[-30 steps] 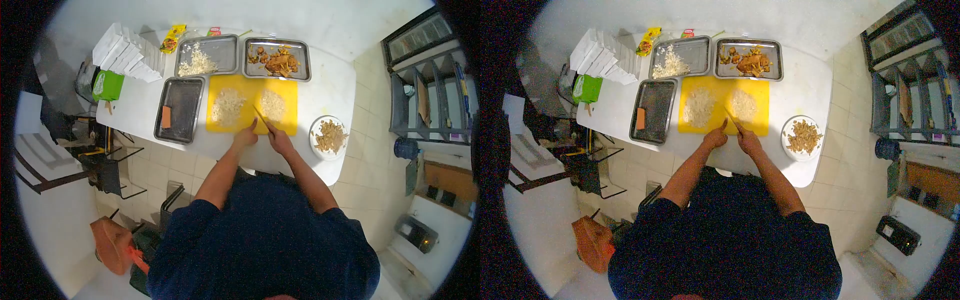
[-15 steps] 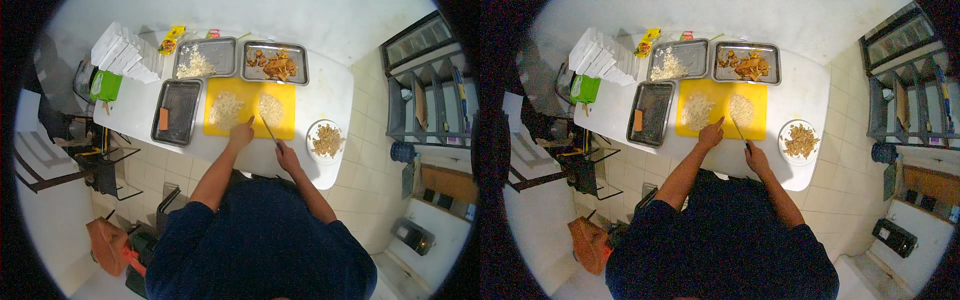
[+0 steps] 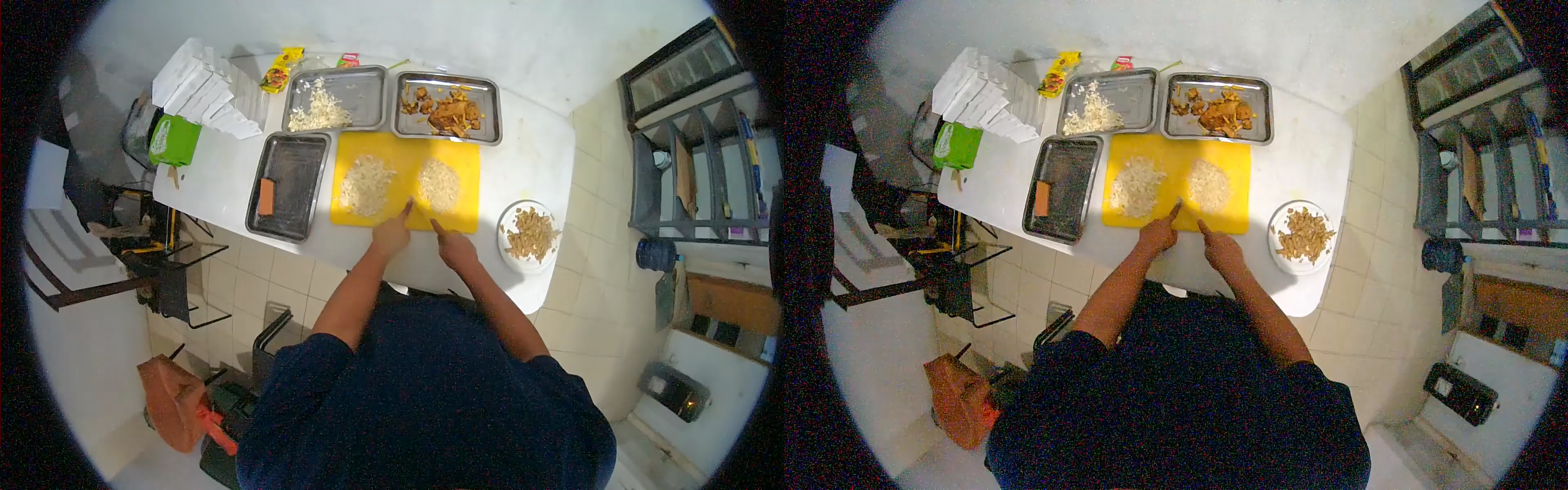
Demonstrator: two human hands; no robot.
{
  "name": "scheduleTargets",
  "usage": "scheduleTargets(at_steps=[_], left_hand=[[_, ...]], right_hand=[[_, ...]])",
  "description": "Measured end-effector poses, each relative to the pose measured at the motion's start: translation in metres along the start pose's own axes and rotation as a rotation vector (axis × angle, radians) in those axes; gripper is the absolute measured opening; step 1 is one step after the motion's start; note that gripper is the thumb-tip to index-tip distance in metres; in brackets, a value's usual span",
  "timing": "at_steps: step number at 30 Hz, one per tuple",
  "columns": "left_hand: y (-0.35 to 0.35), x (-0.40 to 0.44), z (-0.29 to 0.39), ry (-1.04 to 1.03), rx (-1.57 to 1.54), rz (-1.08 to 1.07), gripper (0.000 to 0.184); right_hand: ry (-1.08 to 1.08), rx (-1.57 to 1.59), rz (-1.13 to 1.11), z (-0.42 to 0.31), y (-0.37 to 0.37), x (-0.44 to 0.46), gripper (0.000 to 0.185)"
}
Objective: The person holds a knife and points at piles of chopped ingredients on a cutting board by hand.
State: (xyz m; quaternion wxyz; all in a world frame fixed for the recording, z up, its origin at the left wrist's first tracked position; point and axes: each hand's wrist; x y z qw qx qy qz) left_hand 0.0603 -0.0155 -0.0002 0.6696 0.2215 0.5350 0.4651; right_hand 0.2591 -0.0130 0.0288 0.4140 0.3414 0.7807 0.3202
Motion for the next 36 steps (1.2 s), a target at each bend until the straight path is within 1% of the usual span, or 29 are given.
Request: scheduleTargets(at_steps=[3,6,9,12,15,20,23,26,27,30,33,36], left_hand=[[0.009,-0.002,0.004,0.062,0.009,-0.094,0.077],[0.006,-0.002,-0.002,0.021,0.009,-0.042,0.078],[0.006,-0.001,-0.002,0.026,0.028,-0.041,0.078],[0.013,-0.003,0.002,0.028,0.018,-0.048,0.078],[0.024,-0.007,0.006,0.063,0.032,-0.109,0.078],[0.014,0.001,-0.002,0.051,0.027,-0.072,0.079],[0.010,0.002,-0.001,0.045,0.045,-0.065,0.079],[0.017,0.000,0.001,0.033,0.051,-0.087,0.079],[0.018,-0.001,0.001,0.029,0.051,-0.099,0.079],[0.016,0.000,0.000,0.016,0.059,-0.078,0.078],[0.016,0.000,-0.001,0.032,0.055,-0.094,0.078],[0.011,0.002,-0.005,0.010,0.027,-0.062,0.077]], right_hand=[[0.004,-0.020,-0.011,-0.007,0.003,0.008,0.048],[0.040,0.041,0.068,-0.010,0.010,0.000,0.048],[0.047,0.033,0.057,-0.008,0.010,-0.005,0.048],[0.039,0.011,0.122,0.000,-0.009,0.000,0.047],[0.048,0.014,0.104,-0.009,-0.004,0.009,0.046],[0.040,0.013,0.050,-0.019,0.021,0.007,0.046],[0.048,0.034,0.058,-0.006,0.009,0.008,0.046],[0.114,0.050,0.121,0.006,-0.008,0.015,0.048],[0.144,0.057,0.148,0.001,-0.004,0.014,0.049],[0.103,0.031,0.065,-0.010,0.015,0.012,0.048],[0.098,0.040,0.052,-0.009,0.012,0.011,0.048],[0.036,0.049,0.018,-0.005,0.005,0.010,0.047]])
Point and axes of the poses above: each hand's wrist, its own x-axis towards the middle knuckle, its own y-axis out of the back of the hand, z = x × y, and after that the axes turned 2 degrees about x, right-handed
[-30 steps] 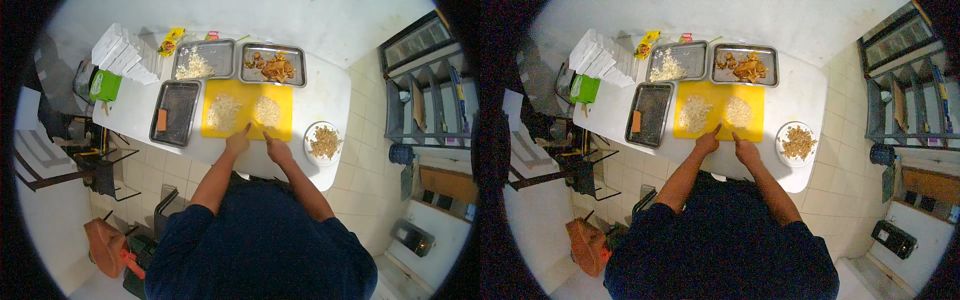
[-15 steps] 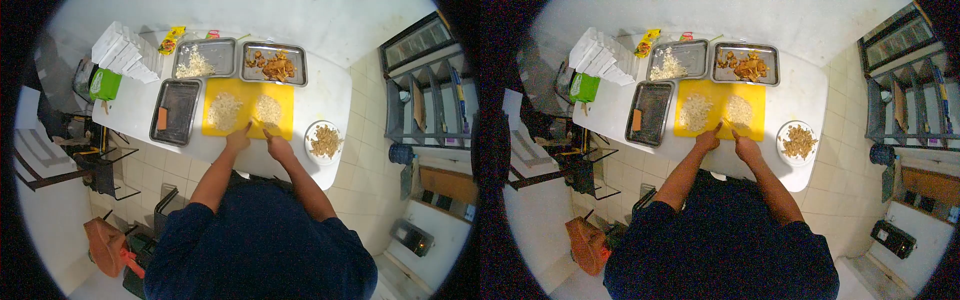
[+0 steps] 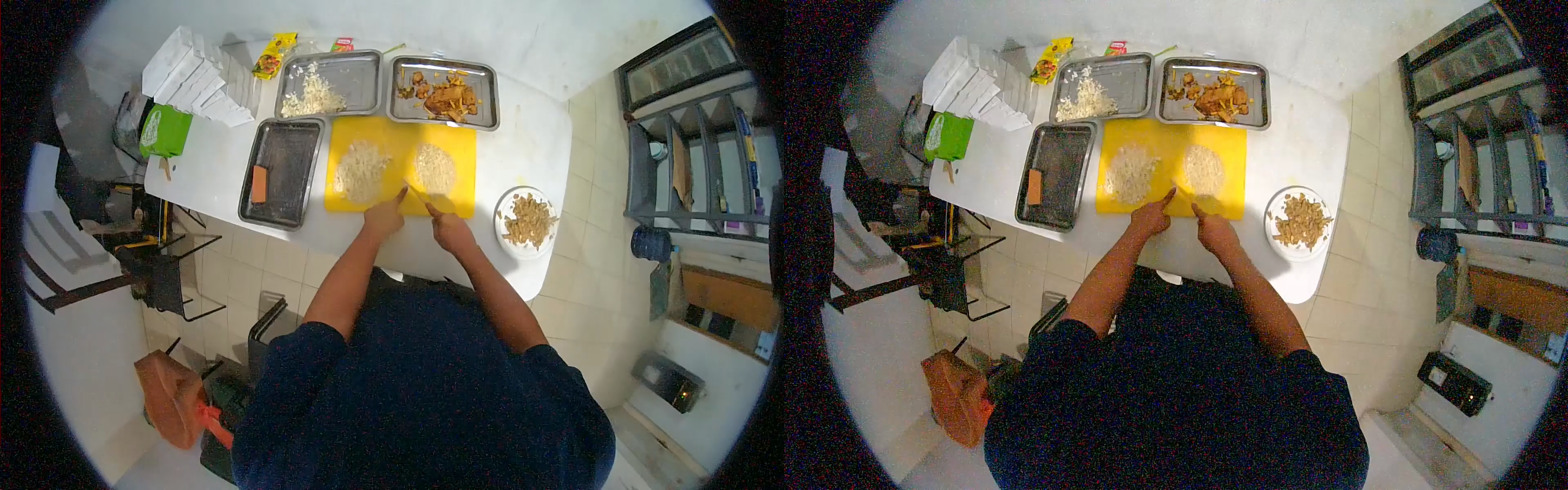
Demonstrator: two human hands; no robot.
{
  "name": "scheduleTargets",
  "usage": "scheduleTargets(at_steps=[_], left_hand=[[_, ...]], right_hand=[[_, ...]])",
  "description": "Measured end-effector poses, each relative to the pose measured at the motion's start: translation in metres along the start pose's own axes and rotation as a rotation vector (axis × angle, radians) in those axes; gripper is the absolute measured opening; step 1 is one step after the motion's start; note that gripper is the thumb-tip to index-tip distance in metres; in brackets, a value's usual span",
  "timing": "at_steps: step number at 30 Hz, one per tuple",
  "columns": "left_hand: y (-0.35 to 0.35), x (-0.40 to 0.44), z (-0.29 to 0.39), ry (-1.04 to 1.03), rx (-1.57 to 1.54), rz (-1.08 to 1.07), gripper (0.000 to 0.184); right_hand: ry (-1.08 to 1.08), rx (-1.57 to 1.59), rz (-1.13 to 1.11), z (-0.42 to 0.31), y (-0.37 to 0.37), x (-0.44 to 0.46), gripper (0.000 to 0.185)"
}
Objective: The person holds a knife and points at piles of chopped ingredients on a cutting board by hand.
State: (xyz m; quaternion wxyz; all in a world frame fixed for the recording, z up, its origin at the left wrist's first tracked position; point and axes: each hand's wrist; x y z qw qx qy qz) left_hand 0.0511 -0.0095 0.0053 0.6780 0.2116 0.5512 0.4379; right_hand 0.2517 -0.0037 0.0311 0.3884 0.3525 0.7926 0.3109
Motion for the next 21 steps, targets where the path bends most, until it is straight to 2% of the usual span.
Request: scheduleTargets(at_steps=[6,12,15,18,21], left_hand=[[0.000,0.000,0.000,0.020,0.017,-0.025,0.077],[-0.011,0.000,-0.004,0.011,-0.013,0.002,0.080],[-0.007,0.000,-0.001,0.037,0.003,-0.030,0.082],[-0.009,0.000,-0.002,0.031,-0.019,-0.043,0.083],[-0.018,-0.002,-0.008,-0.060,-0.003,0.066,0.082]], right_hand=[[0.079,-0.038,0.064,-0.003,-0.003,0.010,0.049],[0.034,-0.019,0.006,-0.003,-0.003,-0.004,0.052],[0.041,0.011,0.130,0.003,-0.025,-0.007,0.053],[-0.027,0.037,0.057,-0.004,-0.021,-0.002,0.054],[0.006,0.059,0.006,-0.005,-0.012,0.003,0.053]])
Point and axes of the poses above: each hand's wrist, its own x-axis towards the middle knuckle, its own y-axis out of the back of the hand, z = x × y, and after that the axes turned 2 degrees about x, right-handed
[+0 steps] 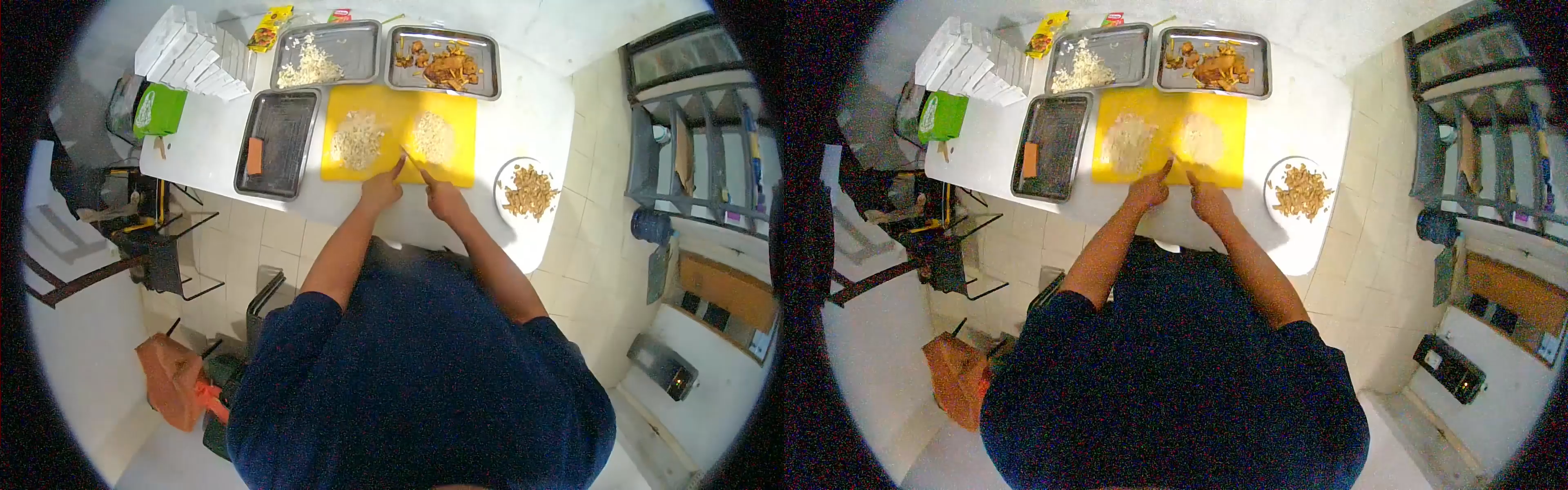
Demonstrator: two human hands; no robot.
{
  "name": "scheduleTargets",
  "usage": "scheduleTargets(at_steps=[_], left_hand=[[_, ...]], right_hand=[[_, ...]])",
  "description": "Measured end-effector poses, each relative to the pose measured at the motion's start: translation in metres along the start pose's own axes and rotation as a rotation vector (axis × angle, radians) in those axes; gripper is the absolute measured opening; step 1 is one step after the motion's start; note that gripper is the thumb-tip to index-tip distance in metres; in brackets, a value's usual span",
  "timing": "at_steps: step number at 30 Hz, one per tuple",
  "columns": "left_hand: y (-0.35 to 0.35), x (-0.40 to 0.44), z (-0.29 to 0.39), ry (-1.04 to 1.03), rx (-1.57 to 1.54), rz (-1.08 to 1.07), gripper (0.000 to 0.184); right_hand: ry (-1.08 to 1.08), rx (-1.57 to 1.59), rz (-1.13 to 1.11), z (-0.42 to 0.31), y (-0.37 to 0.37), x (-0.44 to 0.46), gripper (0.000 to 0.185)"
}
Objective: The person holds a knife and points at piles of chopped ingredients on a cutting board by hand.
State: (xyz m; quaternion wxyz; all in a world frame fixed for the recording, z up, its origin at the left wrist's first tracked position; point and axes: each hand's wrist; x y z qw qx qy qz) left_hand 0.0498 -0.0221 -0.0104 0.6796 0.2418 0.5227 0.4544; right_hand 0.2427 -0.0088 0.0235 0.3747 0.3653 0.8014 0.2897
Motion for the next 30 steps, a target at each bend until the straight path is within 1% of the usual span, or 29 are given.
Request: scheduleTargets(at_steps=[3,6,9,14,15,16,18,21,23,24,25,27,30], left_hand=[[0.000,0.009,0.001,0.081,-0.106,-0.152,0.082],[0.010,0.012,0.003,0.193,-0.397,-0.356,0.083],[0.000,0.018,-0.005,0.105,-0.320,-0.279,0.084],[-0.017,0.030,-0.016,0.046,-0.293,-0.256,0.085],[-0.014,0.029,-0.015,0.063,-0.325,-0.274,0.085],[-0.005,0.023,-0.010,0.081,-0.358,-0.291,0.085],[0.014,0.017,0.002,0.191,-0.516,-0.401,0.085],[0.009,0.028,-0.001,0.226,-0.609,-0.452,0.080],[-0.039,0.047,-0.031,-0.016,-0.490,-0.234,0.072],[-0.042,0.047,-0.031,-0.019,-0.498,-0.226,0.070],[-0.032,0.038,-0.024,-0.022,-0.506,-0.218,0.068],[-0.004,0.034,-0.007,0.205,-0.652,-0.394,0.065],[-0.009,0.032,-0.010,0.167,-0.570,-0.377,0.063]], right_hand=[[-0.018,0.027,-0.052,-0.004,0.003,-0.003,0.053],[0.044,0.038,0.125,0.001,-0.017,-0.005,0.051],[-0.029,0.050,0.033,0.001,-0.021,-0.009,0.053],[0.010,0.025,0.016,0.001,-0.017,0.003,0.055],[0.029,0.025,0.012,-0.003,-0.013,0.005,0.056],[-0.018,0.095,-0.046,-0.012,-0.002,0.002,0.056],[-0.112,0.237,-0.157,-0.028,0.015,-0.002,0.056],[-0.039,0.137,-0.045,-0.015,-0.017,0.000,0.061],[0.002,-0.013,-0.005,-0.008,-0.036,0.000,0.064],[0.019,-0.106,0.006,-0.005,-0.042,-0.001,0.066],[0.023,-0.110,-0.011,-0.003,-0.044,-0.003,0.067],[0.035,-0.120,-0.036,0.001,-0.048,-0.003,0.069],[0.075,-0.082,0.071,0.007,-0.049,0.008,0.065]])
Point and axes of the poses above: each hand's wrist, its own x-axis towards the middle knuckle, its own y-axis out of the back of the hand, z = x × y, and after that the axes turned 2 degrees about x, right-handed
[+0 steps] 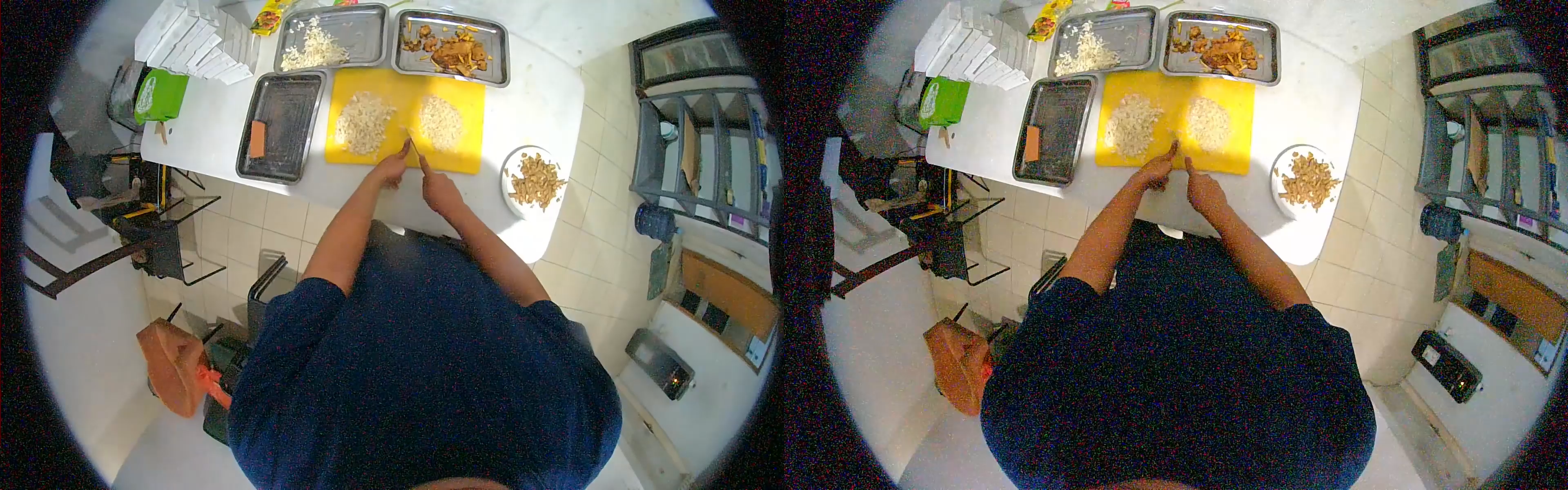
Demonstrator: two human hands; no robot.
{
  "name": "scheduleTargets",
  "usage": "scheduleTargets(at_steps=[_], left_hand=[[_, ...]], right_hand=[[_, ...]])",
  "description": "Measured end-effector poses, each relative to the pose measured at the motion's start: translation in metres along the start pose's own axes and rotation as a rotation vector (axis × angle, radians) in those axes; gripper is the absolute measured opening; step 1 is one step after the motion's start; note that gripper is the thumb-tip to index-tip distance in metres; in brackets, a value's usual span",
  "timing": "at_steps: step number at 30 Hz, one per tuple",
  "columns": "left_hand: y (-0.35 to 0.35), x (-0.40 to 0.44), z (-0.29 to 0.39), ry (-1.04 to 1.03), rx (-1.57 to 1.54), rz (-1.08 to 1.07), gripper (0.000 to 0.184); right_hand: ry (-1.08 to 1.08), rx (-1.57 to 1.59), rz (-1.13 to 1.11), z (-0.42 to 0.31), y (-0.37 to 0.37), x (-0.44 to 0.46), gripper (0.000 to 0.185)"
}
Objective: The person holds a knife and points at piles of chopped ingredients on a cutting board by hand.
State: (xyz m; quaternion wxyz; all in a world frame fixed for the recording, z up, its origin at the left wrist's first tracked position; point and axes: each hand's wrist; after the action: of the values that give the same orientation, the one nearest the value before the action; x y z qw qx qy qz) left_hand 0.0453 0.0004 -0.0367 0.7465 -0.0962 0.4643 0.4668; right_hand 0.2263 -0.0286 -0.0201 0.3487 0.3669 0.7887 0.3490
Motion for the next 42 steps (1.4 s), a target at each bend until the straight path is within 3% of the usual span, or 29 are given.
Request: scheduleTargets(at_steps=[4,6,9,12,15,18,24,33,37,39,42], left_hand=[[-0.006,-0.002,-0.001,0.020,-0.182,0.045,0.055],[-0.001,-0.002,0.005,0.097,-0.281,-0.023,0.067],[-0.003,-0.002,0.012,0.235,-0.391,0.010,0.084],[-0.011,0.001,0.005,0.180,-0.473,0.024,0.080],[-0.012,-0.003,0.006,0.141,-0.494,0.034,0.084],[-0.012,0.000,0.004,0.163,-0.526,0.010,0.084],[-0.010,-0.005,0.012,0.216,-0.591,0.044,0.082],[-0.001,-0.001,0.007,0.258,-0.593,0.048,0.071],[0.004,-0.011,0.004,0.148,-0.541,0.119,0.037],[0.005,-0.011,0.001,0.086,-0.538,0.116,0.043],[0.016,-0.017,0.015,0.232,-0.594,0.027,0.052]], right_hand=[[-0.237,0.284,-0.272,-0.052,0.084,-0.002,0.059],[-0.377,0.364,-0.369,-0.077,0.111,-0.009,0.058],[0.050,0.084,0.136,-0.009,0.005,0.000,0.060],[-0.089,-0.039,-0.129,-0.013,0.007,-0.011,0.061],[-0.029,-0.086,-0.069,-0.015,0.008,-0.011,0.060],[-0.133,0.248,-0.121,-0.020,0.027,0.001,0.059],[-0.218,0.316,-0.261,-0.040,0.064,-0.005,0.058],[-0.049,0.001,-0.103,-0.013,0.011,-0.013,0.057],[-0.123,0.234,-0.136,-0.030,0.044,-0.006,0.056],[-0.245,0.317,-0.280,-0.055,0.080,-0.008,0.055],[0.062,0.003,0.083,-0.024,0.024,-0.002,0.057]])
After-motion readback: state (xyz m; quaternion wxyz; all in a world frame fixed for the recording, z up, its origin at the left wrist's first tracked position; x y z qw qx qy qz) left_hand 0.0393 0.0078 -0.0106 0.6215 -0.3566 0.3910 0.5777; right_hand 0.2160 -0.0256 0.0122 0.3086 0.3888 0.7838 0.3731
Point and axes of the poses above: each hand's wrist, its own x-axis towards the middle knuckle, its own y-axis out of the back of the hand, z = x × y, and after that the axes turned 2 degrees about x, right-handed
